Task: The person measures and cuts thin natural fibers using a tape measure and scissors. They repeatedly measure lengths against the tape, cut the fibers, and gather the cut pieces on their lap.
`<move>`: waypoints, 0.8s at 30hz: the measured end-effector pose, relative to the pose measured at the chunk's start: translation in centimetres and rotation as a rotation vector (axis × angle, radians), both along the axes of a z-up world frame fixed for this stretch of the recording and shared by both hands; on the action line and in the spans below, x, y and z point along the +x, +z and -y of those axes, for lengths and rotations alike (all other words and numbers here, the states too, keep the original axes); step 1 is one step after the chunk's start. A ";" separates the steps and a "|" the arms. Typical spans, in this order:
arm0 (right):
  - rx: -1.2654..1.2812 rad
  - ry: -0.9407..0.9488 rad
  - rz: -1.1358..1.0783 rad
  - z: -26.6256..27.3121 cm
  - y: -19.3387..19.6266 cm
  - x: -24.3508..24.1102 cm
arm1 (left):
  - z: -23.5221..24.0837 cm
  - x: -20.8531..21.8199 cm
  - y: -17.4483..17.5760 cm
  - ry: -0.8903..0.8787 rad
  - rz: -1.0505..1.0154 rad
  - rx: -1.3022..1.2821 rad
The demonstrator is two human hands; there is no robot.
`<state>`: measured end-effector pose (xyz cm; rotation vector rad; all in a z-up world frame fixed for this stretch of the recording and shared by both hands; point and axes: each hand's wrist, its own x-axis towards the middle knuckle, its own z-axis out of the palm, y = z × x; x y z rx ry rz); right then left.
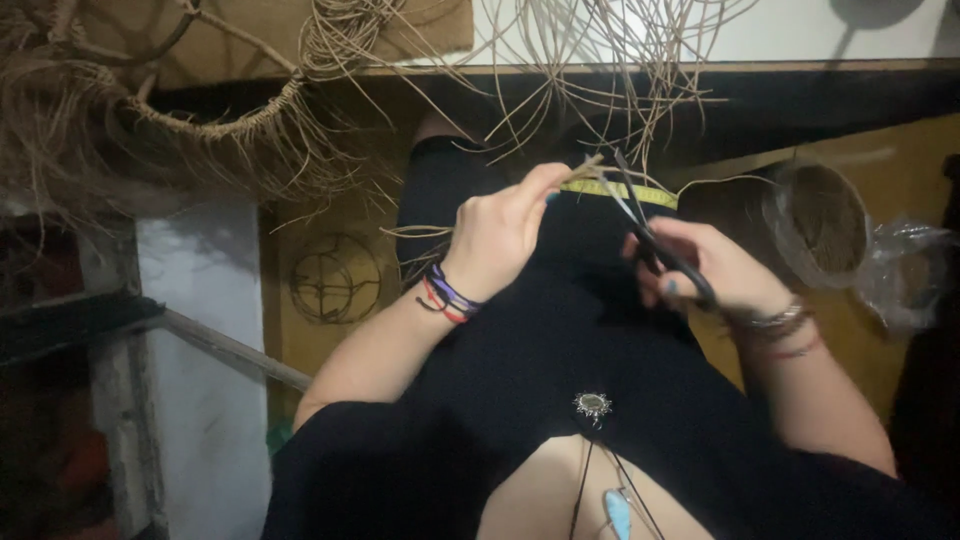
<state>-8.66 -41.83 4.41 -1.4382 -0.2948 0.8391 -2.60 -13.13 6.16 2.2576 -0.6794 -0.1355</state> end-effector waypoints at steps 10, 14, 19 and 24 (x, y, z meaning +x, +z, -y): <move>0.044 -0.384 0.096 -4.1 0.0 0.6 | -0.3 -1.8 1.6 -0.048 0.011 0.050; -0.029 -0.409 0.097 -4.2 0.1 0.4 | -0.7 -1.7 0.8 -0.087 -0.105 -0.029; 0.097 -0.345 0.025 -4.9 0.8 0.3 | 0.0 -0.6 -1.2 -0.339 -0.324 -0.584; 0.214 -0.319 -0.041 -5.6 2.7 0.5 | 1.4 -0.9 -1.9 -0.550 -0.635 -1.178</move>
